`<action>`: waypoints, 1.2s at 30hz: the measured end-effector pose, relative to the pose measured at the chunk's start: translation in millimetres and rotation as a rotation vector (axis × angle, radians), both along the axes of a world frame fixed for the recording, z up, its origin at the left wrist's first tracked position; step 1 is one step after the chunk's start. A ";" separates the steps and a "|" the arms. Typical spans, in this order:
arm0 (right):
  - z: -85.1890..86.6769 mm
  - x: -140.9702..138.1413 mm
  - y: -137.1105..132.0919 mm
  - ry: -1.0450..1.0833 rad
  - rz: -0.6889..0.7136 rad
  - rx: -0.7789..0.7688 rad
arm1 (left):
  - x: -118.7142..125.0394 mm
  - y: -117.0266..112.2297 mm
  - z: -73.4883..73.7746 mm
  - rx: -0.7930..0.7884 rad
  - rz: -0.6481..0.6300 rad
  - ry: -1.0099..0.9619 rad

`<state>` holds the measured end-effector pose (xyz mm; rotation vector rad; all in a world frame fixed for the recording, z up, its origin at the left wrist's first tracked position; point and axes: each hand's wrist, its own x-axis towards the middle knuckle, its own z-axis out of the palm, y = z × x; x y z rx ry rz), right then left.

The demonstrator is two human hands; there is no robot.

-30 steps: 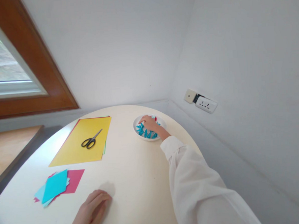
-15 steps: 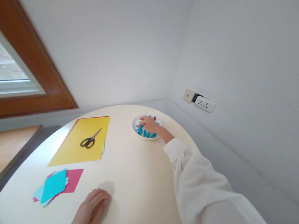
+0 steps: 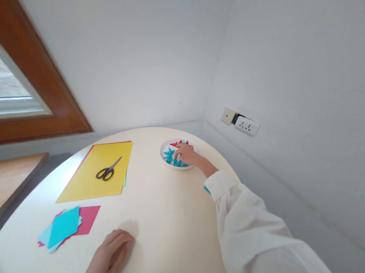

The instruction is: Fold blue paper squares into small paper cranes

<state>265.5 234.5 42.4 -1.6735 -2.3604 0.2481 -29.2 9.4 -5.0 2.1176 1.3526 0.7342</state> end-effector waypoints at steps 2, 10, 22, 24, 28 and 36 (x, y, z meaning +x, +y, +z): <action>0.4 1.6 -0.8 -0.003 0.005 0.003 | -0.5 -0.2 0.4 -0.009 0.000 0.004; 1.4 13.7 -6.7 -0.045 -0.026 -0.020 | -2.9 0.7 -1.5 -0.018 -0.009 -0.009; 5.5 31.8 -15.2 -0.109 -0.156 -0.007 | -4.5 3.7 -0.3 0.023 -0.023 -0.020; 4.5 31.5 -16.0 -0.106 -0.141 -0.012 | -4.5 4.2 -0.4 0.021 -0.020 -0.022; 5.1 28.7 -15.2 -0.089 -0.144 0.028 | -3.4 2.4 -1.2 0.026 -0.017 -0.028; -0.3 22.6 -13.8 -0.082 -0.119 0.006 | -0.9 -2.1 -2.8 0.025 -0.009 -0.034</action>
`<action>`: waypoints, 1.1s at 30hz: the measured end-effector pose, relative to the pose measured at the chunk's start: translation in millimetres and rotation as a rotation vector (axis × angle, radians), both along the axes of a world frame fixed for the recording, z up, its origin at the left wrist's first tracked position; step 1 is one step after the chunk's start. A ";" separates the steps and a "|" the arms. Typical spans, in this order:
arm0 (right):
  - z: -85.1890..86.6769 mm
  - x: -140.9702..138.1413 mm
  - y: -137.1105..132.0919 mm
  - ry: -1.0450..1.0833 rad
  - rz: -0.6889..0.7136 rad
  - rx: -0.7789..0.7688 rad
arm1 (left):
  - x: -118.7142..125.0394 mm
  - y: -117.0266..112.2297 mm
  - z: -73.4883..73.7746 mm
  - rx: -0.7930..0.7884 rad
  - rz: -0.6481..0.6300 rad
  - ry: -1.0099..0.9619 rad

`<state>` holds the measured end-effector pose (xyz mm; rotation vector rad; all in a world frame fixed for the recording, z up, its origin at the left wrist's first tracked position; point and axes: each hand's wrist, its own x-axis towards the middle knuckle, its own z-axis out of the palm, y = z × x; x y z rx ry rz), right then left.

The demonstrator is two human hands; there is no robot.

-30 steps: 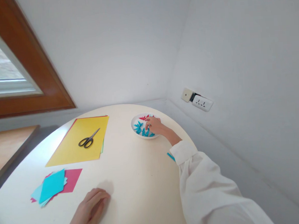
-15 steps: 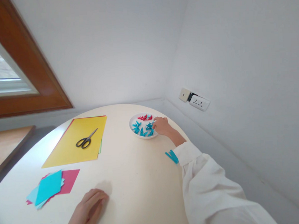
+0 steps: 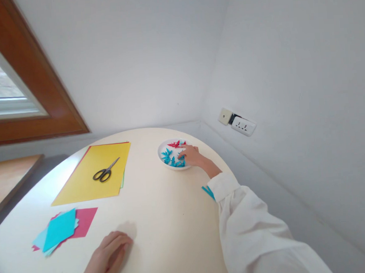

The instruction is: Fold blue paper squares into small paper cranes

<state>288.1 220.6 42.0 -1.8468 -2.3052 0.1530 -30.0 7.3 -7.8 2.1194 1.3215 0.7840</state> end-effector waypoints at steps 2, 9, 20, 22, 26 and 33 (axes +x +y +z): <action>-0.2 1.9 0.4 0.010 -0.019 0.016 | 0.5 0.2 1.1 0.001 0.001 -0.003; -1.7 10.8 0.7 0.028 -0.082 0.041 | -1.1 0.9 2.1 0.022 -0.004 -0.006; -3.2 17.1 8.4 0.053 -0.166 0.060 | 1.7 -4.1 0.4 0.044 -0.013 -0.009; -6.2 18.4 9.4 0.061 -0.183 0.060 | 2.6 -5.2 1.3 0.036 -0.009 -0.009; -10.2 18.1 10.6 0.080 -0.178 0.025 | 3.7 -6.1 2.3 0.023 -0.007 -0.002; -8.3 17.2 11.0 0.173 -0.146 0.062 | 2.9 -5.6 1.5 0.013 -0.020 0.025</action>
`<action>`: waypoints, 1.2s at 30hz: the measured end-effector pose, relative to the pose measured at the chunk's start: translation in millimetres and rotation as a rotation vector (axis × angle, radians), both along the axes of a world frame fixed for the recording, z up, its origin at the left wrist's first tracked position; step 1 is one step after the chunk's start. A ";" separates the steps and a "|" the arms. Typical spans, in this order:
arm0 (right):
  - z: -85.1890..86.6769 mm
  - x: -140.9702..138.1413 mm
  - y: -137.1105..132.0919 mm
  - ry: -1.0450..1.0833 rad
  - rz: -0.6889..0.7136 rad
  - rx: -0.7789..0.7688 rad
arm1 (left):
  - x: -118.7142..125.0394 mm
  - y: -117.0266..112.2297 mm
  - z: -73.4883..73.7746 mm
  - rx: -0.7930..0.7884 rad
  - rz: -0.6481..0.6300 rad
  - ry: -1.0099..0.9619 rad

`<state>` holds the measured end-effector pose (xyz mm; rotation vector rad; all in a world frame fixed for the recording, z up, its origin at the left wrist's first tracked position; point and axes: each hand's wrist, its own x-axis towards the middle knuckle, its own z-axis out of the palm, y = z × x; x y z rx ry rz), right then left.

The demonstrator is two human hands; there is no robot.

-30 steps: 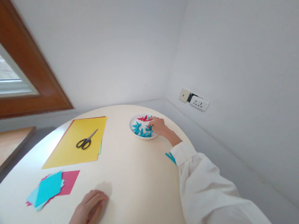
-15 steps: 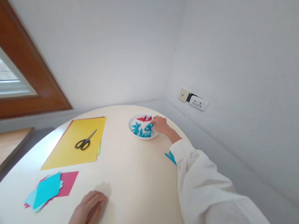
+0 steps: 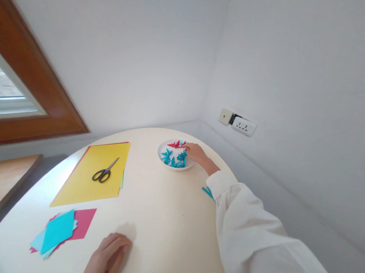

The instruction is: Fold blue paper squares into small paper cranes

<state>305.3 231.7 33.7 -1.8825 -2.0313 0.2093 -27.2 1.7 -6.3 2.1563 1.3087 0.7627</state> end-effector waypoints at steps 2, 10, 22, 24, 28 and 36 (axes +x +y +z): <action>1.8 1.4 1.6 0.021 0.000 0.014 | -0.4 0.2 -0.2 -0.003 -0.003 0.007; 7.3 7.4 7.2 0.032 -0.053 0.030 | -3.7 1.3 -4.8 -0.049 -0.019 0.028; 14.9 15.0 5.0 0.004 -0.069 0.049 | -3.4 1.3 -5.3 -0.051 -0.002 -0.020; 21.5 14.5 1.8 -0.006 -0.065 0.057 | -1.8 2.0 -3.0 -0.062 0.018 -0.032; 39.4 10.3 -8.4 -0.031 -0.039 0.084 | 0.2 3.2 -1.3 -0.093 0.031 -0.038; 90.3 -2.7 -45.9 -0.078 0.000 0.155 | -0.7 4.3 -7.3 -0.092 0.041 -0.043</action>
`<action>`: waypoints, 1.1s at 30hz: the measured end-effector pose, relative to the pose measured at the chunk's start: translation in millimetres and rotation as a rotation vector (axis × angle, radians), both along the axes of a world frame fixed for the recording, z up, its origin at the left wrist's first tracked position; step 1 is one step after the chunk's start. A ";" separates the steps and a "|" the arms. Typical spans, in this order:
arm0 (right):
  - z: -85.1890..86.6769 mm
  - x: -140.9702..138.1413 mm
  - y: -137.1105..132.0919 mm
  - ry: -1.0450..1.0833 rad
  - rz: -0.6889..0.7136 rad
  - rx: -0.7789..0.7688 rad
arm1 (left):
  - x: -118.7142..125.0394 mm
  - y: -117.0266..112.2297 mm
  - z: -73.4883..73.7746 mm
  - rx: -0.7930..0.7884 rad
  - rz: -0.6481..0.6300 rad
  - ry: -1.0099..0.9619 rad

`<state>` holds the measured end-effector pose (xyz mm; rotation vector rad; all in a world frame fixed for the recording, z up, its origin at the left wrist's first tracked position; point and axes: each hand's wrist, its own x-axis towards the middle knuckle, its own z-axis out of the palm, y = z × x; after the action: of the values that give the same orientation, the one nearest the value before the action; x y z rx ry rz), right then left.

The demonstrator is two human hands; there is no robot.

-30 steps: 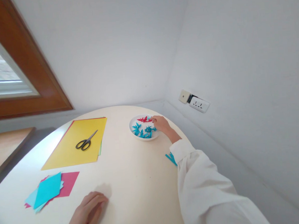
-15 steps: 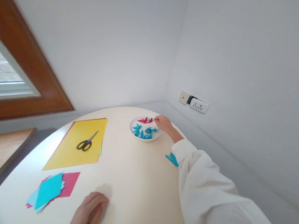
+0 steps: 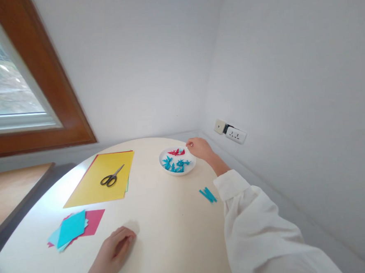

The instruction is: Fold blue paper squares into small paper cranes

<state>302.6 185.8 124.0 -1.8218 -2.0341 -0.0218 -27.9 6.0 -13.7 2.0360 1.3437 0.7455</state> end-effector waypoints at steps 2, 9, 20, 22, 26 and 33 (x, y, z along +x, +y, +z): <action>13.5 -3.2 -11.0 -0.007 0.003 0.026 | -0.2 -0.1 -0.9 0.004 0.000 -0.009; 52.4 -15.6 -50.0 0.033 0.073 0.178 | 0.6 -1.0 -2.6 0.045 0.029 -0.063; 64.2 -41.1 -96.9 0.048 0.129 0.215 | -4.3 -5.0 -9.3 0.118 0.119 -0.158; 59.5 -48.0 -105.0 0.028 0.128 0.188 | -5.0 -5.6 -9.3 0.127 0.134 -0.176; 45.2 -61.3 -120.0 -0.018 0.148 0.098 | -5.2 -7.3 -7.5 0.161 0.191 -0.207; 12.5 -77.6 -134.3 0.001 0.319 0.073 | -5.2 -10.6 -9.4 0.224 0.244 -0.205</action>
<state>225.0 51.5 136.5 -1.4368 -2.2677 -0.0035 -33.2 -4.6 -23.1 1.9154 1.4574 1.2274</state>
